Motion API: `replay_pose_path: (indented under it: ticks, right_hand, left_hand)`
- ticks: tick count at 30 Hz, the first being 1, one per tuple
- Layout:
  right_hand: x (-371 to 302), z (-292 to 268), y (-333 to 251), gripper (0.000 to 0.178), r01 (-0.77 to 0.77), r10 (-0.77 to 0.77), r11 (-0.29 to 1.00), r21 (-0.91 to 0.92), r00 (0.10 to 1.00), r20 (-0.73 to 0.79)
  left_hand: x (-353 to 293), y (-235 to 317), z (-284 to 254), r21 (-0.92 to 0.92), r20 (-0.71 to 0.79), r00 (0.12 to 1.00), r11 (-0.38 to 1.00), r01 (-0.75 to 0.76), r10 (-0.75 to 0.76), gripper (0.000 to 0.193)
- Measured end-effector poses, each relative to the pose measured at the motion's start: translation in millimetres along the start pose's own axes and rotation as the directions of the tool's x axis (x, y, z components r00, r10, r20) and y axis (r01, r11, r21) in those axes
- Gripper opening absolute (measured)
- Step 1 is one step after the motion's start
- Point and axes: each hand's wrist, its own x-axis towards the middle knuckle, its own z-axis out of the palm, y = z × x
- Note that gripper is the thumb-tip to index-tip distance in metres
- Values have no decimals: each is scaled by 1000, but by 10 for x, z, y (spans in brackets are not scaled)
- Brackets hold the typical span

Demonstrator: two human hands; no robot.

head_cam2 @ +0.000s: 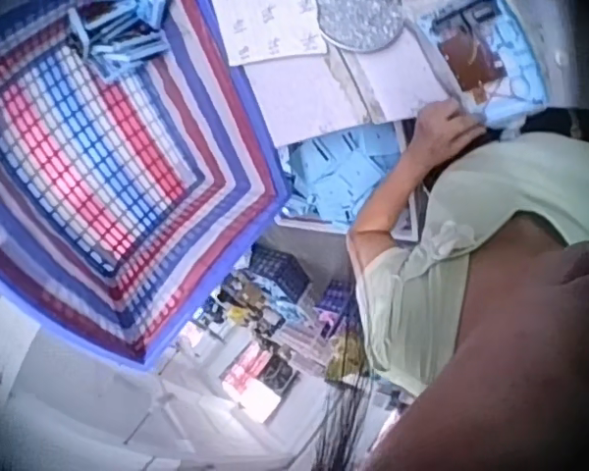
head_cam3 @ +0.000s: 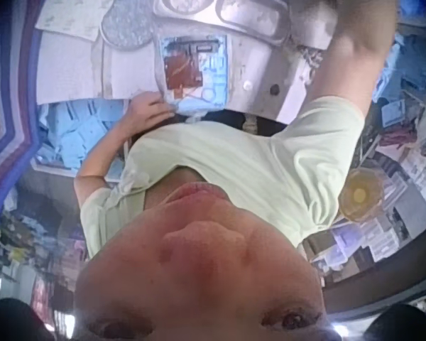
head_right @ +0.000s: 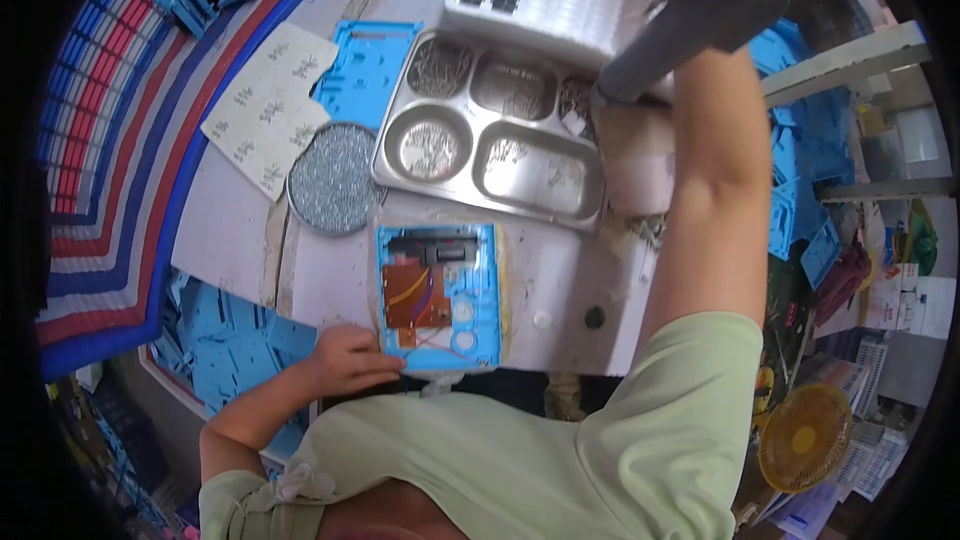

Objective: Soldering components and wires inside a small blue plastic device housing and assembling the unit.

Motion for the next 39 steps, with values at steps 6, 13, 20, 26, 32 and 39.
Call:
replay_pose_path:
  ticks: [6, 13, 20, 26, 32, 39]
  right_hand:
    - [-1434, -1129, -1144, 23, -98, 169, 946, 307, 962, -213]
    - [-4758, -91, -2116, 19, -105, 242, 962, -253, 759, 605]
    - [-5011, 128, -1987, 25, 262, 20, 922, -286, 703, 711]
    - [-5015, 124, -1857, 24, 304, -52, 929, -210, 670, 741]
    - [-4986, 161, -1951, 29, 366, -72, 907, -209, 623, 779]
    - [-4527, -671, -1698, 17, 153, 108, 683, -714, 946, 306]
  left_hand:
    - [-15, 144, -28, -45, 12, 987, 986, 162, -162, 21]
    - [58, 68, -130, 20, 103, 992, 997, 72, -74, 22]
    - [45, 29, -115, -3, 69, 997, 999, 43, -43, 27]
    - [56, 14, -148, 16, 82, 996, 1000, 21, -22, 26]
    - [74, -16, -185, 49, 116, 993, 999, -11, 6, 26]
    - [126, 152, -224, 84, 179, 980, 993, 79, -93, 24]
